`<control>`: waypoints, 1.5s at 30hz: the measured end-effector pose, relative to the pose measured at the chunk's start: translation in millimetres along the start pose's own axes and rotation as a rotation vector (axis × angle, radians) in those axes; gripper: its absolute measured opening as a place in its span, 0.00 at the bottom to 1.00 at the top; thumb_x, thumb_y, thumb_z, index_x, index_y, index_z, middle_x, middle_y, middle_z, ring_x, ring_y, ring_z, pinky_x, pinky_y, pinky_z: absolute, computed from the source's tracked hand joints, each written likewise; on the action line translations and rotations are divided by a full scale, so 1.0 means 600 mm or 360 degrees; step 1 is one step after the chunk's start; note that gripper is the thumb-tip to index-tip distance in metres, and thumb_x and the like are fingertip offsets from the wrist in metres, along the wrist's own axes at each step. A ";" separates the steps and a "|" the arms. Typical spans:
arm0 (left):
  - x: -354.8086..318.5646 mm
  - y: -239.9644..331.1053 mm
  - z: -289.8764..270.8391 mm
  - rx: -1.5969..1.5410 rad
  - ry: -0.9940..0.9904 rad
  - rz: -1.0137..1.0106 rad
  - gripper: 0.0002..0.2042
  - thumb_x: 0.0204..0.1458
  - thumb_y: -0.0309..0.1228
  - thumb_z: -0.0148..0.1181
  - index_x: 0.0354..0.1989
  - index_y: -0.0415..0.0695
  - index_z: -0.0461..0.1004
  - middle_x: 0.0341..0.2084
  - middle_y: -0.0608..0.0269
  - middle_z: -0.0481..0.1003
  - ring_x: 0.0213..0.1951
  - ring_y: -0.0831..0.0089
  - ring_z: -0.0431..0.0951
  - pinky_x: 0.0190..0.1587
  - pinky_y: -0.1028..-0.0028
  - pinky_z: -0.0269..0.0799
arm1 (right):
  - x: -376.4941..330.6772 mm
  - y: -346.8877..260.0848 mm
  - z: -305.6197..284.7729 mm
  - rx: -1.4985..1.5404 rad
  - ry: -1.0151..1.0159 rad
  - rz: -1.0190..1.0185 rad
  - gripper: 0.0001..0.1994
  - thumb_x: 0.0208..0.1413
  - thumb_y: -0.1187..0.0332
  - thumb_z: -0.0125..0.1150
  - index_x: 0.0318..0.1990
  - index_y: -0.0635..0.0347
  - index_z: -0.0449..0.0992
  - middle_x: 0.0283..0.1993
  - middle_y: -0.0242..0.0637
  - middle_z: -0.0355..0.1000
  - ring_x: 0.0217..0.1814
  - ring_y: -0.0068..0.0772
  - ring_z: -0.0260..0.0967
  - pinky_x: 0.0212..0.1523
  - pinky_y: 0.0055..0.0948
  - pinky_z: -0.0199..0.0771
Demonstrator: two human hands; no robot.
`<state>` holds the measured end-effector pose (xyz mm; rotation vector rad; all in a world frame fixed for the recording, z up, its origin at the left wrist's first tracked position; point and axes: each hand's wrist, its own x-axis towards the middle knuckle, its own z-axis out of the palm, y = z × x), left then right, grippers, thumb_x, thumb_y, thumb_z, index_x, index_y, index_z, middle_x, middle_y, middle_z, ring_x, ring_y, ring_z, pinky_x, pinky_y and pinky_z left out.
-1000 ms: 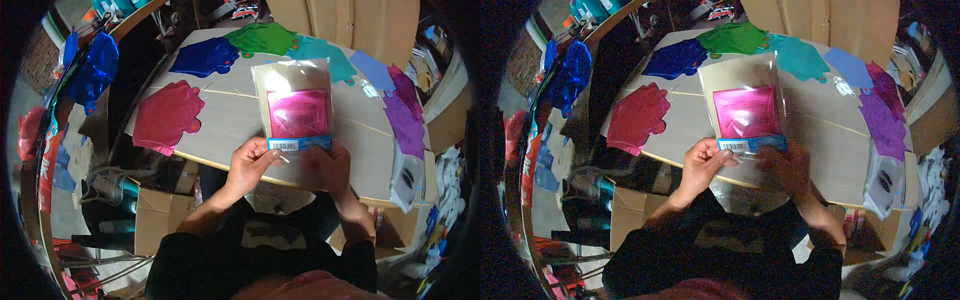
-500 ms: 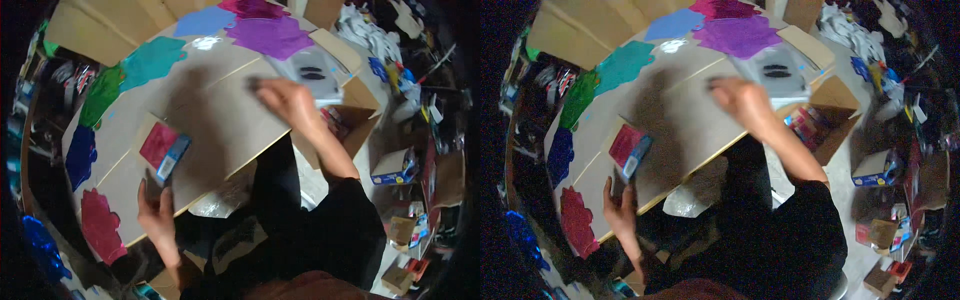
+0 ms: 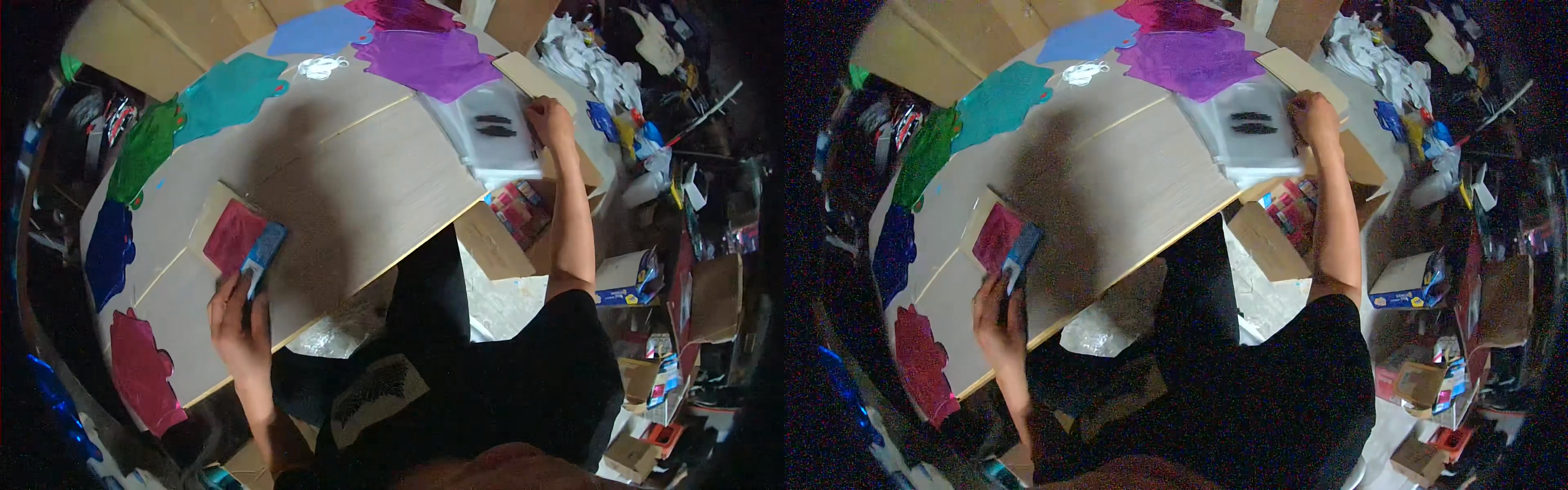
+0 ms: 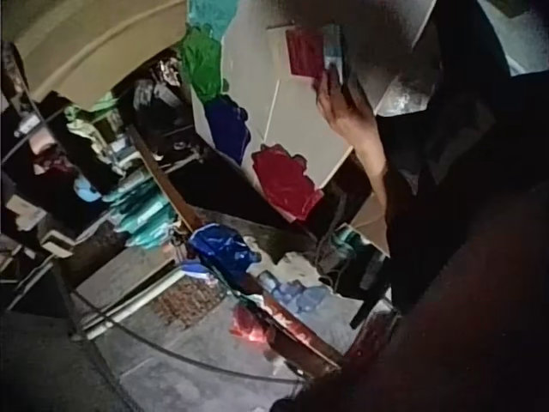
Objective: Folding plastic liners and packaging them into clear bags with labels.
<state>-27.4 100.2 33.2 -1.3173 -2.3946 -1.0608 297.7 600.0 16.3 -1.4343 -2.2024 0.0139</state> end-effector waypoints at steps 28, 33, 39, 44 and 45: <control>0.007 -0.039 0.012 0.0009 0.0270 0.0162 0.04 0.45 0.22 0.65 0.30 0.38 0.77 0.32 0.58 0.77 0.36 0.58 0.76 0.41 0.63 0.74 | -0.326 -0.479 -0.035 0.1082 -0.0556 -0.1524 0.09 0.51 0.81 0.61 0.40 0.65 0.79 0.36 0.44 0.73 0.39 0.46 0.72 0.40 0.35 0.73; 0.003 -0.039 0.009 0.0099 0.0238 0.0205 0.06 0.46 0.23 0.65 0.33 0.39 0.76 0.36 0.58 0.77 0.40 0.59 0.76 0.47 0.61 0.71 | -0.327 -0.498 -0.023 0.1007 -0.0439 -0.1410 0.09 0.50 0.80 0.62 0.40 0.64 0.78 0.34 0.46 0.71 0.37 0.49 0.71 0.38 0.38 0.72; -0.001 -0.053 0.016 0.0098 0.0134 0.0324 0.07 0.45 0.23 0.65 0.33 0.39 0.76 0.41 0.57 0.76 0.44 0.60 0.76 0.47 0.64 0.74 | -0.318 -0.550 0.001 0.0936 -0.0243 -0.1356 0.11 0.51 0.75 0.63 0.43 0.63 0.74 0.35 0.49 0.72 0.38 0.53 0.72 0.37 0.43 0.72; 0.002 -0.050 0.011 0.0103 0.0136 0.0385 0.07 0.44 0.23 0.65 0.33 0.40 0.76 0.41 0.57 0.76 0.43 0.60 0.77 0.45 0.65 0.75 | -0.268 -0.603 0.021 0.0731 -0.0637 -0.1363 0.11 0.53 0.70 0.63 0.43 0.60 0.73 0.35 0.46 0.75 0.38 0.50 0.75 0.38 0.42 0.75; 0.001 -0.049 0.012 0.0097 0.0144 0.0379 0.07 0.44 0.23 0.65 0.32 0.41 0.76 0.41 0.57 0.76 0.43 0.60 0.77 0.44 0.65 0.75 | -0.257 -0.600 0.014 0.0727 -0.0633 -0.1363 0.11 0.53 0.70 0.63 0.43 0.60 0.73 0.35 0.46 0.75 0.38 0.50 0.75 0.38 0.42 0.75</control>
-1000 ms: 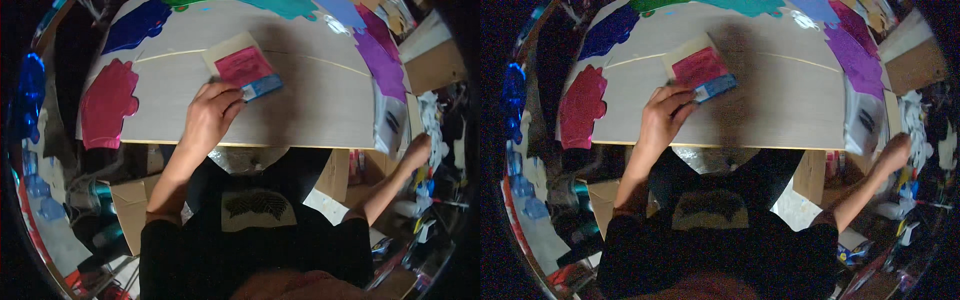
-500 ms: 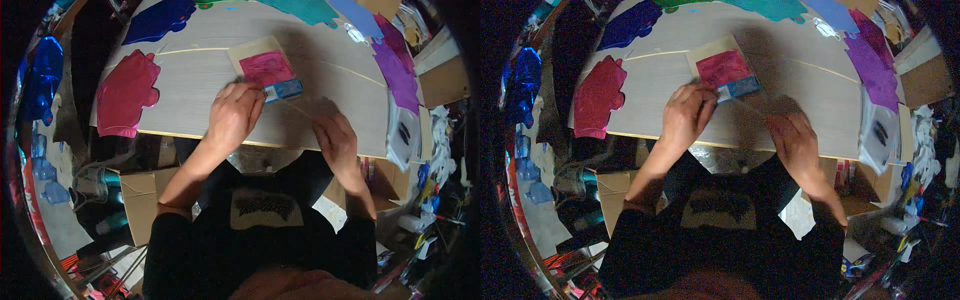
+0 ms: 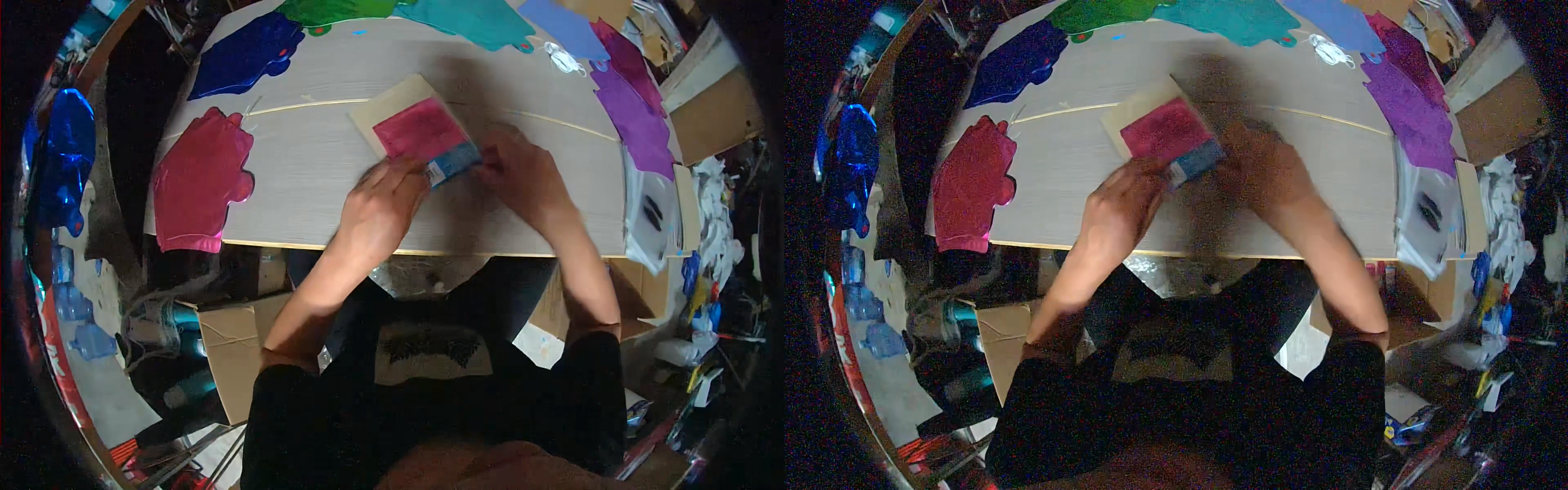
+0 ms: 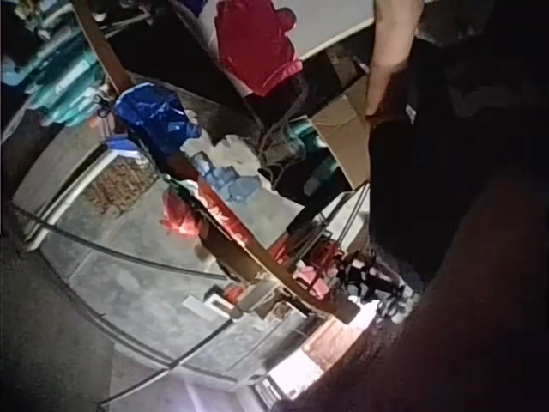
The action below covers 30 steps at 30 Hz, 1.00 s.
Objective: Folding plastic liners and packaging them into clear bags with labels.
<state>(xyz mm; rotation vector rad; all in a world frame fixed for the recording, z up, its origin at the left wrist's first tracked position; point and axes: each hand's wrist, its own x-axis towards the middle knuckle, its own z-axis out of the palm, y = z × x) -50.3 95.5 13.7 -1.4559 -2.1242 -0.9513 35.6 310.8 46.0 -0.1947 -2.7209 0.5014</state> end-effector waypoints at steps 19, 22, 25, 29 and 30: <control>-0.006 -0.022 -0.066 -0.0205 -0.0266 0.0043 0.15 0.48 0.31 0.64 0.46 0.45 0.78 0.50 0.57 0.74 0.57 0.59 0.71 0.64 0.57 0.61 | -0.037 0.047 -0.049 0.0132 -0.0345 -0.0949 0.15 0.45 0.70 0.69 0.43 0.60 0.80 0.47 0.39 0.74 0.48 0.42 0.71 0.49 0.36 0.71; -0.014 -0.015 -0.073 -0.0122 -0.0377 0.0123 0.15 0.49 0.32 0.63 0.46 0.44 0.79 0.54 0.55 0.73 0.58 0.53 0.70 0.65 0.55 0.61 | -0.055 0.026 -0.025 0.0130 -0.0267 -0.0858 0.15 0.45 0.71 0.69 0.44 0.59 0.80 0.47 0.39 0.74 0.48 0.42 0.71 0.49 0.36 0.72; -0.010 -0.020 -0.064 -0.0123 -0.0237 0.0103 0.15 0.45 0.31 0.66 0.44 0.45 0.80 0.52 0.58 0.74 0.57 0.59 0.71 0.63 0.58 0.63 | -0.061 -0.008 0.011 0.0295 -0.0166 -0.0728 0.14 0.46 0.72 0.68 0.44 0.60 0.80 0.43 0.39 0.74 0.45 0.43 0.71 0.47 0.36 0.72; -0.014 -0.025 -0.057 -0.0177 -0.0357 0.0079 0.16 0.44 0.32 0.67 0.43 0.44 0.80 0.52 0.58 0.74 0.57 0.59 0.71 0.62 0.58 0.64 | -0.043 -0.029 0.004 0.0173 -0.0272 -0.0634 0.09 0.50 0.71 0.65 0.40 0.59 0.79 0.39 0.40 0.72 0.44 0.44 0.70 0.46 0.37 0.71; -0.017 -0.024 -0.057 -0.0205 -0.0372 0.0046 0.16 0.44 0.32 0.68 0.43 0.45 0.80 0.53 0.58 0.73 0.58 0.59 0.71 0.62 0.58 0.63 | -0.038 -0.029 -0.001 0.0110 -0.0412 -0.0670 0.08 0.51 0.70 0.64 0.39 0.58 0.78 0.38 0.40 0.71 0.44 0.44 0.70 0.46 0.38 0.71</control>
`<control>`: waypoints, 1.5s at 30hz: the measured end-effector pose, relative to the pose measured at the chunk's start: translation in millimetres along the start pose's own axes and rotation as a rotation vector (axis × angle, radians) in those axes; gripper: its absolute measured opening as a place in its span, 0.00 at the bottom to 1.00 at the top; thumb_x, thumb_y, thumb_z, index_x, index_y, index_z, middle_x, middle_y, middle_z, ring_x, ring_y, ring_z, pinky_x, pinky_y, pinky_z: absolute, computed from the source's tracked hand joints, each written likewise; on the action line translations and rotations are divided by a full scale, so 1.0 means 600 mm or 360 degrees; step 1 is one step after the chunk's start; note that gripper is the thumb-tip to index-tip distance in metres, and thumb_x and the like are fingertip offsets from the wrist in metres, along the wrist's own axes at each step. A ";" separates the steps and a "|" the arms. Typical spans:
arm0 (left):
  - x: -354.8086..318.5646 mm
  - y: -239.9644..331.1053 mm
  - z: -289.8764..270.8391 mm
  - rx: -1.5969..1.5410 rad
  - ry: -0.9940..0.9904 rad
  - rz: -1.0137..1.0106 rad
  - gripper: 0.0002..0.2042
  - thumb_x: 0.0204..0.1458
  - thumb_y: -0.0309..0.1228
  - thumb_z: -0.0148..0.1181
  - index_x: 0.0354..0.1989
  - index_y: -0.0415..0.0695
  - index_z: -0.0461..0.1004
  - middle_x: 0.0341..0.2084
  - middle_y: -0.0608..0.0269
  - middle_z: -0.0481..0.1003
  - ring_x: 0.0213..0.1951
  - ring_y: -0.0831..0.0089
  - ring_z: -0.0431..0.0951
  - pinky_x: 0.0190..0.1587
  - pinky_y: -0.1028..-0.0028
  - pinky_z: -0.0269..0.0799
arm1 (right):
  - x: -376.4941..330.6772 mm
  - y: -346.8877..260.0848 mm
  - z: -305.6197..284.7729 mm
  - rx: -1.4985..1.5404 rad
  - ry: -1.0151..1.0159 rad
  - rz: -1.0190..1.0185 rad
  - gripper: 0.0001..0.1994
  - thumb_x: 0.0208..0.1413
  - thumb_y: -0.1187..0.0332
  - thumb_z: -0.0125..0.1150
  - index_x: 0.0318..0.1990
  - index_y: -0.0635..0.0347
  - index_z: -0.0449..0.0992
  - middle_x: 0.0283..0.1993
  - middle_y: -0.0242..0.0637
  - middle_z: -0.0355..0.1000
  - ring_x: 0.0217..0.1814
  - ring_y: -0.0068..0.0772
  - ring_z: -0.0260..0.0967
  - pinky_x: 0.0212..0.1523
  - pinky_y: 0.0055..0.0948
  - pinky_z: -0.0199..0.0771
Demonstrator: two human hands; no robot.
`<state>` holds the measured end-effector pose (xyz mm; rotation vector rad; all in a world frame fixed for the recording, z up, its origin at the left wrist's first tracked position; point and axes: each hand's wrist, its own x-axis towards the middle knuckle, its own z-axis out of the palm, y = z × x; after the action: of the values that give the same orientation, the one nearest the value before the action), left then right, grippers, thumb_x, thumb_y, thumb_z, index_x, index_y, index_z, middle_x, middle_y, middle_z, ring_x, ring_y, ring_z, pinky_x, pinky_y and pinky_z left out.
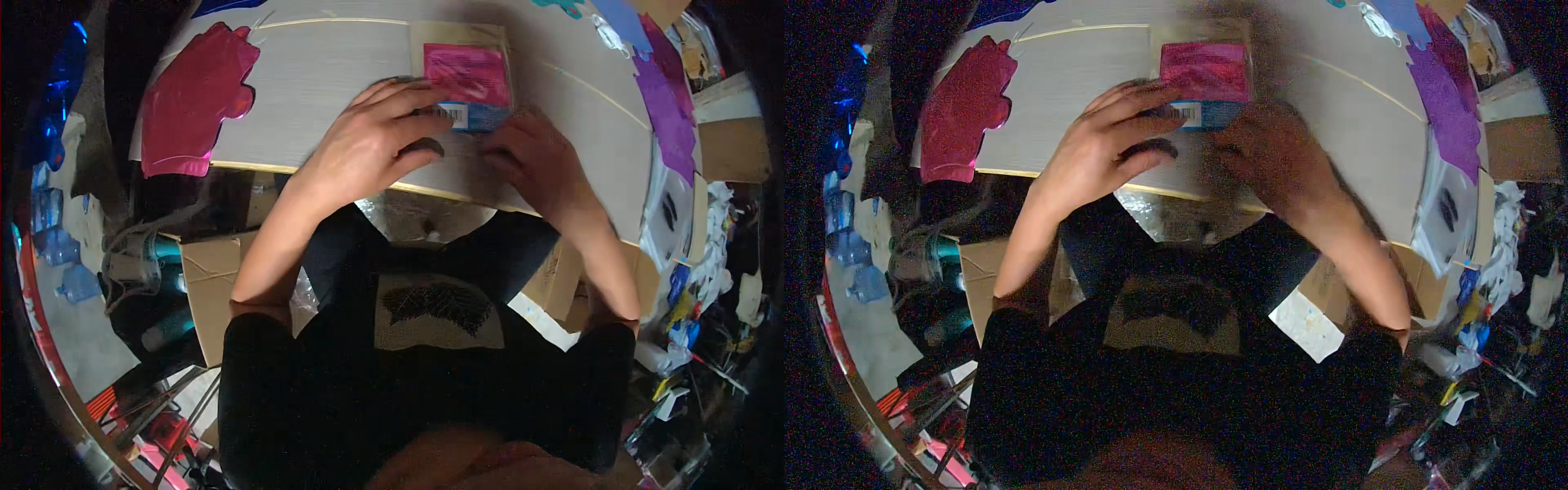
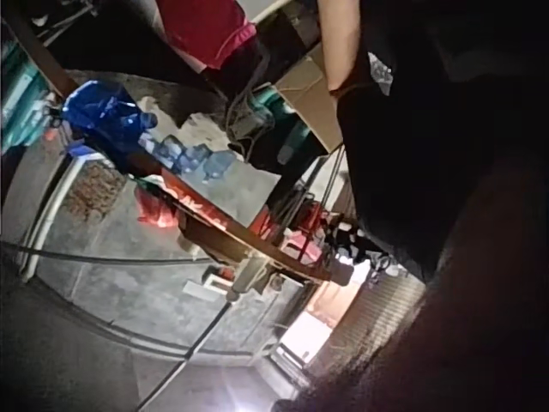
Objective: Folding plastic liners and packaging them into clear bags with labels.
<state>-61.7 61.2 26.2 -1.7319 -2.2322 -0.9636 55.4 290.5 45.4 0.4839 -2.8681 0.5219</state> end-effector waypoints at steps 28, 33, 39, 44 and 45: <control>-0.015 0.012 0.012 -0.0216 0.0031 -0.0111 0.09 0.40 0.29 0.71 0.32 0.47 0.83 0.52 0.58 0.74 0.56 0.57 0.72 0.62 0.56 0.62 | 0.011 0.000 0.025 -0.0334 -0.0169 -0.0066 0.05 0.51 0.69 0.58 0.31 0.58 0.71 0.35 0.40 0.69 0.39 0.44 0.71 0.38 0.41 0.73; -0.012 0.012 0.009 -0.0224 0.0021 -0.0129 0.08 0.38 0.29 0.72 0.30 0.46 0.83 0.52 0.58 0.74 0.56 0.57 0.72 0.61 0.56 0.63 | 0.011 -0.001 0.031 -0.0087 0.0084 -0.0202 0.04 0.50 0.71 0.58 0.33 0.57 0.70 0.36 0.37 0.67 0.42 0.42 0.71 0.40 0.40 0.74; -0.011 0.004 0.011 -0.0283 -0.0017 -0.0194 0.15 0.39 0.30 0.72 0.38 0.46 0.82 0.54 0.57 0.73 0.58 0.56 0.71 0.63 0.56 0.60 | 0.022 -0.018 0.029 -0.0292 -0.0054 -0.0237 0.08 0.48 0.72 0.57 0.37 0.60 0.70 0.38 0.39 0.67 0.45 0.42 0.70 0.41 0.39 0.74; -0.014 0.016 0.001 -0.0117 -0.0176 -0.0206 0.23 0.41 0.36 0.72 0.50 0.48 0.79 0.57 0.59 0.72 0.61 0.58 0.69 0.66 0.53 0.55 | 0.014 -0.019 0.031 -0.0314 -0.0014 -0.0268 0.09 0.47 0.72 0.56 0.37 0.61 0.70 0.40 0.41 0.67 0.47 0.43 0.69 0.44 0.39 0.73; -0.014 0.017 0.002 -0.0098 -0.0197 -0.0213 0.23 0.42 0.37 0.71 0.50 0.48 0.79 0.57 0.60 0.72 0.61 0.60 0.69 0.67 0.52 0.54 | 0.011 -0.017 0.028 -0.0288 -0.0078 -0.0279 0.09 0.48 0.72 0.56 0.38 0.61 0.70 0.41 0.42 0.68 0.48 0.44 0.69 0.45 0.38 0.73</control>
<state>-49.5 56.6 25.0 -1.7309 -2.4487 -0.9872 50.6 273.4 34.8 0.7161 -2.8464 0.2224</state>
